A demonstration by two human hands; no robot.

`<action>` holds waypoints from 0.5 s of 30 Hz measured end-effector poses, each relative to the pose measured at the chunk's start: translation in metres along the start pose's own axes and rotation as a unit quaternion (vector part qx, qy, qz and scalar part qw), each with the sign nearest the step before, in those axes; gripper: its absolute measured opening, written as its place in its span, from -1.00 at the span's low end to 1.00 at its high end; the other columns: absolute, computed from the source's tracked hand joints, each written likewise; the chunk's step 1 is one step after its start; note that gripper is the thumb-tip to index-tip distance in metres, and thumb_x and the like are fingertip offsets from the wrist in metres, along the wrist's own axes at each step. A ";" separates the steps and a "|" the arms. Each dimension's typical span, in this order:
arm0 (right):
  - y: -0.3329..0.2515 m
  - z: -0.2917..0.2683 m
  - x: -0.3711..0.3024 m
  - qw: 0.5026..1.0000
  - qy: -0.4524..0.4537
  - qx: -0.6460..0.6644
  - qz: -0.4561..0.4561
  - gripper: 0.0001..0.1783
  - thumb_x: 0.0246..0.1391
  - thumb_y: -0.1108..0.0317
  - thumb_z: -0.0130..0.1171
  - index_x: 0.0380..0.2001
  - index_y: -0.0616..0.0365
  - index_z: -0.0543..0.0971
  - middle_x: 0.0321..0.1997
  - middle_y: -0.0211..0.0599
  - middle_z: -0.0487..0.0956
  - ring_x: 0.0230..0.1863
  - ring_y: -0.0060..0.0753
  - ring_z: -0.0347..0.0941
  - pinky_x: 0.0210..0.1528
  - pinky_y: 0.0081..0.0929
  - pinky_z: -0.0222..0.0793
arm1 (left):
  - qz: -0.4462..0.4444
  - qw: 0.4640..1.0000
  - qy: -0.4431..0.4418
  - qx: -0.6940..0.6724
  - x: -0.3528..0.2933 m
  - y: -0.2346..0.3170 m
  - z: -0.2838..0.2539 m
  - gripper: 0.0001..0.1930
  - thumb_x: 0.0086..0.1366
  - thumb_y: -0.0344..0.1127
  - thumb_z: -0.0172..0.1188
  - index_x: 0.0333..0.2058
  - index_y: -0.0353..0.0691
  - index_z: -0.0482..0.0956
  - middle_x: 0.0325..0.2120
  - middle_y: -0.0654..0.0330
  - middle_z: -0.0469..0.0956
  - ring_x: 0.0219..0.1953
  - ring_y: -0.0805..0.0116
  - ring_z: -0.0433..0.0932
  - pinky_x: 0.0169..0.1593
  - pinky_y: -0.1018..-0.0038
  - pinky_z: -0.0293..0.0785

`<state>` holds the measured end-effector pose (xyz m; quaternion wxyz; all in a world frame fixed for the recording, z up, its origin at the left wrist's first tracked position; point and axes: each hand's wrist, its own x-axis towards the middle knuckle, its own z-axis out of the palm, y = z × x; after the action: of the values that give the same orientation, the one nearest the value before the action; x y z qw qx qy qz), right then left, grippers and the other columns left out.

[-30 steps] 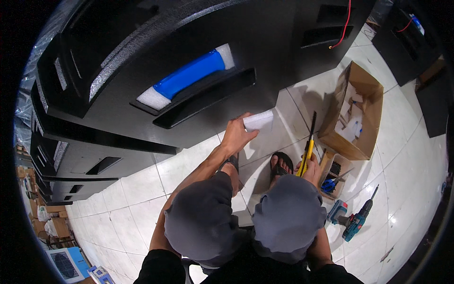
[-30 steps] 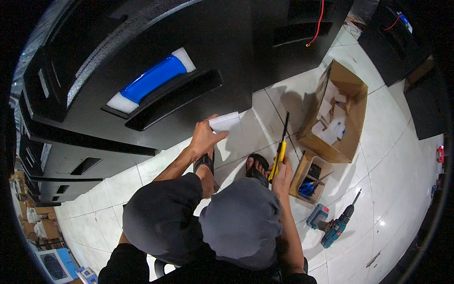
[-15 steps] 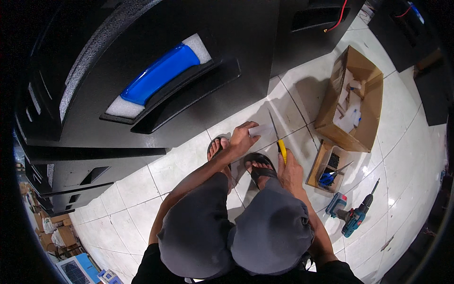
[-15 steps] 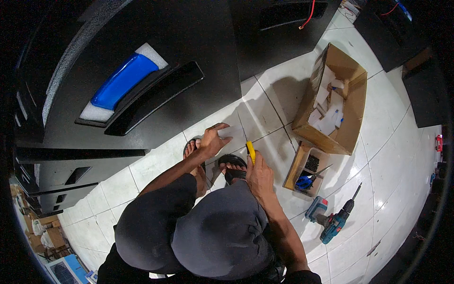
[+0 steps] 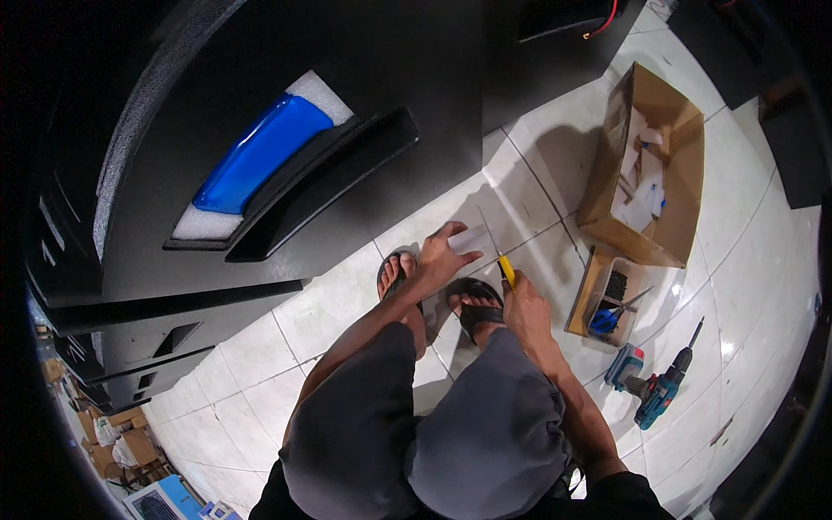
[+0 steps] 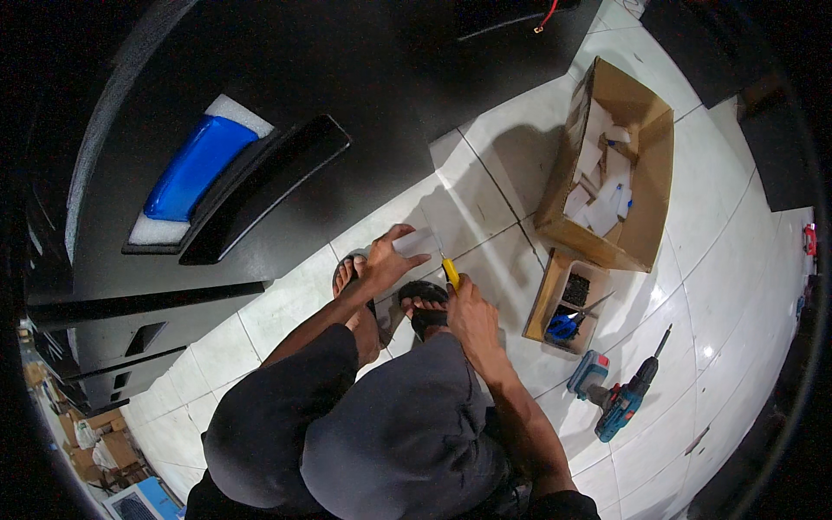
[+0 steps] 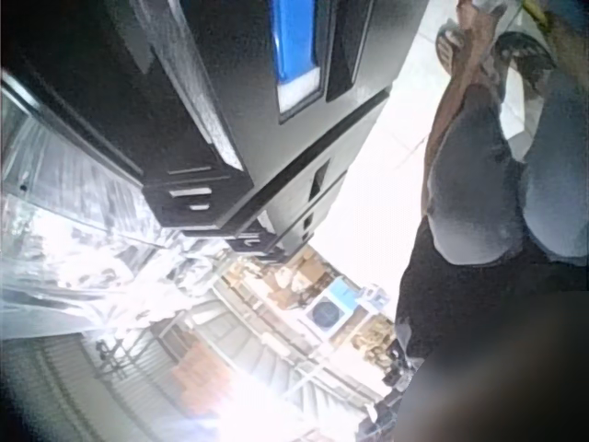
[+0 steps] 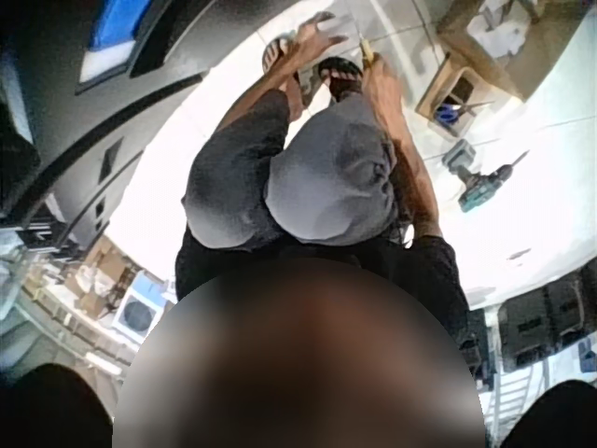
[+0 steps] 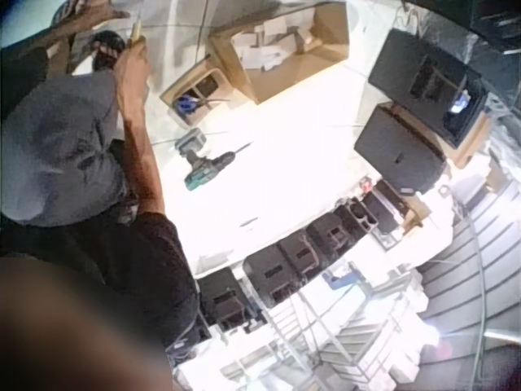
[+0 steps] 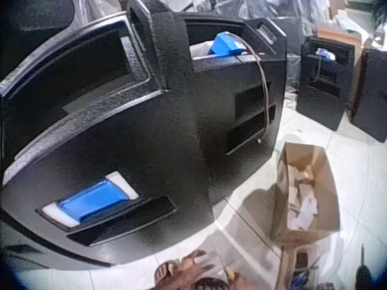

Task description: The person sits on the floor and uses a utility knife to cut wires on a blue electronic component. They then place the component into a black enclosure and cut and fit white foam padding around it to secure it in place.

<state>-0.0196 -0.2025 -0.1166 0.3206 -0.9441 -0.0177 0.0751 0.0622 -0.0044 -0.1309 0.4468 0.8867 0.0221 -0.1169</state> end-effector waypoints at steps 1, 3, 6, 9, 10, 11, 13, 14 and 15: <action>0.001 0.002 0.000 1.000 -0.001 -0.007 -0.003 -0.61 0.26 0.25 0.03 0.06 0.25 0.36 -0.25 0.15 0.59 -0.40 0.28 0.54 -0.37 0.07 0.46 | 0.031 0.999 0.021 0.017 -0.001 0.005 -0.003 -0.50 0.07 -0.21 0.41 -0.03 -0.28 0.52 -0.11 -0.02 0.60 -0.02 0.10 0.59 0.04 0.28 0.51; 0.001 0.005 -0.001 1.000 -0.011 -0.006 0.001 -0.60 0.26 0.24 0.02 0.07 0.25 0.34 -0.24 0.16 0.58 -0.39 0.29 0.54 -0.36 0.08 0.47 | 0.093 0.993 0.062 0.049 -0.001 0.012 -0.008 -0.47 0.06 -0.18 0.40 -0.02 -0.27 0.50 -0.16 -0.03 0.59 -0.03 0.01 0.57 0.01 0.26 0.50; 0.000 0.005 -0.003 0.999 -0.031 0.006 0.021 -0.58 0.26 0.24 0.02 0.10 0.20 0.32 -0.18 0.17 0.58 -0.34 0.34 0.52 -0.30 0.12 0.43 | 0.144 0.969 -0.017 0.201 0.005 0.021 -0.008 -0.57 0.15 -0.16 0.30 -0.07 -0.28 0.50 -0.18 -0.02 0.59 -0.03 0.01 0.55 -0.03 0.22 0.50; -0.001 0.004 -0.003 0.998 -0.043 -0.007 0.037 -0.60 0.26 0.24 0.01 0.09 0.19 0.32 -0.18 0.17 0.58 -0.34 0.34 0.52 -0.30 0.14 0.42 | 0.148 0.962 -0.005 0.229 0.006 0.021 0.000 -0.73 0.24 -0.24 0.19 -0.19 -0.31 0.53 -0.23 -0.04 0.60 -0.13 -0.04 0.57 -0.10 0.16 0.50; 0.000 0.004 -0.003 0.998 -0.046 -0.009 0.038 -0.60 0.26 0.24 0.01 0.08 0.19 0.32 -0.19 0.17 0.58 -0.35 0.35 0.52 -0.29 0.14 0.42 | 0.139 0.964 -0.010 0.228 0.007 0.022 0.001 -0.77 0.25 -0.27 0.17 -0.21 -0.31 0.53 -0.25 -0.05 0.60 -0.15 -0.06 0.58 -0.12 0.14 0.50; 0.000 0.003 -0.003 0.998 -0.049 -0.011 0.040 -0.61 0.26 0.24 0.01 0.07 0.19 0.32 -0.20 0.17 0.58 -0.35 0.35 0.52 -0.29 0.15 0.42 | 0.130 0.965 -0.015 0.226 0.009 0.024 0.000 -0.80 0.26 -0.30 0.15 -0.24 -0.32 0.53 -0.27 -0.07 0.60 -0.17 -0.07 0.58 -0.14 0.12 0.50; -0.002 0.001 -0.001 0.997 -0.062 -0.014 0.047 -0.64 0.26 0.25 -0.01 0.04 0.19 0.32 -0.22 0.17 0.58 -0.34 0.34 0.52 -0.29 0.16 0.41 | 0.128 0.966 -0.020 0.223 0.009 0.023 -0.001 -0.83 0.27 -0.33 0.13 -0.26 -0.33 0.53 -0.31 -0.10 0.60 -0.21 -0.11 0.59 -0.17 0.09 0.50; -0.003 0.000 0.001 0.996 -0.069 -0.015 0.051 -0.65 0.26 0.25 -0.02 0.03 0.18 0.33 -0.22 0.17 0.58 -0.34 0.34 0.52 -0.29 0.17 0.41 | 0.137 0.966 -0.021 0.220 0.009 0.020 0.000 -0.83 0.27 -0.34 0.13 -0.26 -0.33 0.53 -0.33 -0.12 0.60 -0.23 -0.13 0.59 -0.18 0.08 0.51; -0.007 -0.004 0.004 0.995 -0.080 -0.017 0.055 -0.66 0.26 0.26 -0.03 0.02 0.19 0.33 -0.23 0.18 0.58 -0.35 0.34 0.53 -0.30 0.17 0.42 | 0.145 0.965 -0.022 0.216 0.009 0.020 0.000 -0.83 0.27 -0.34 0.13 -0.25 -0.33 0.53 -0.35 -0.13 0.59 -0.25 -0.14 0.59 -0.19 0.08 0.51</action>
<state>-0.0148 -0.1992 -0.1099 0.2978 -0.9399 0.0073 0.1672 0.0735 -0.0172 -0.1172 0.2573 0.9531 -0.1422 -0.0721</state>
